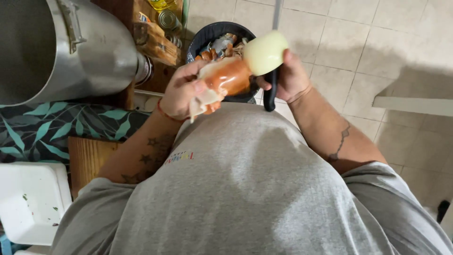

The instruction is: Peeling and cutting onions on a wooden board in a kitchen.

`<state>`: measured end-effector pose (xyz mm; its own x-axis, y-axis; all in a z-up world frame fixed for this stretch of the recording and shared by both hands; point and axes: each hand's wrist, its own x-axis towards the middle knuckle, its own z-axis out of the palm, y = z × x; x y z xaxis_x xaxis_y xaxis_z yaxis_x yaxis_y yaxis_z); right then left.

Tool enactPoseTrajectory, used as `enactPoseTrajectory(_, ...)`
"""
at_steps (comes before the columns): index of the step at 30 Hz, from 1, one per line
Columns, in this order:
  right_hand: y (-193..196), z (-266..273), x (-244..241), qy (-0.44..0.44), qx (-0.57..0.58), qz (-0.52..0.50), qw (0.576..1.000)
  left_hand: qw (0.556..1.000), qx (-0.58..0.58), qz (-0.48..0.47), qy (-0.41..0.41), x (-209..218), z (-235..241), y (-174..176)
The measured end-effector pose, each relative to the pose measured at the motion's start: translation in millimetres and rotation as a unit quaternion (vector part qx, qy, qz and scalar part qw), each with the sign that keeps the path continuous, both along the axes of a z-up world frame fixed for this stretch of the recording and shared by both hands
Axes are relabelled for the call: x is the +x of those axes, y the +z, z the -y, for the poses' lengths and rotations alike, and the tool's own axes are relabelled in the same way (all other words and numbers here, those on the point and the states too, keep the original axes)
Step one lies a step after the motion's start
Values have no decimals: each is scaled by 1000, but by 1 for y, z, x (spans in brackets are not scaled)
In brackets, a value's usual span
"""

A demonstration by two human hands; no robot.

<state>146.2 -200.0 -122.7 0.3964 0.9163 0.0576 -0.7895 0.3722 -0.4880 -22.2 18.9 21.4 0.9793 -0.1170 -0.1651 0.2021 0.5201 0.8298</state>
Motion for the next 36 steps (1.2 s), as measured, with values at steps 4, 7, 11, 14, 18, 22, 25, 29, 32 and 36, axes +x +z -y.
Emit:
enactPoseTrajectory(4, -9, 19, 13, -20, 26, -65, 997, 1000, 10, 4, -11, -1, -22, -24)
enactPoseTrajectory(7, -32, 31, 11, -55, -24, -53, 997, 987, 152, -44, 19, 4, -41, -73)
enactPoseTrajectory(11, -49, 42, -2, -139, -113, -30, 983, 766, 636, -89, -8, 25, -75, -189)
enactPoseTrajectory(14, -5, 34, -14, -129, -174, 18, 976, 696, 708, -75, -97, 38, -106, -278)
enactPoseTrajectory(18, -2, 38, -22, -151, -265, 76, 949, 629, 753, -49, -187, 43, -118, -309)
enactPoseTrajectory(22, 11, 37, -24, -107, -345, 167, 918, 731, 675, -34, -100, 53, -67, -204)
enactPoseTrajectory(25, 21, 44, -23, -67, -381, 208, 898, 855, 509, -11, -98, 62, -31, -138)
enactPoseTrajectory(29, 33, 39, -20, -49, -295, 309, 903, 847, 477, 125, -201, 78, 30, -35)
enactPoseTrajectory(32, 17, 24, -22, -92, -302, 385, 867, 662, 684, 242, -187, 78, 56, 5)
enactPoseTrajectory(36, 21, 14, -17, -125, -311, 453, 826, 650, 719, 184, -164, 78, 45, -2)
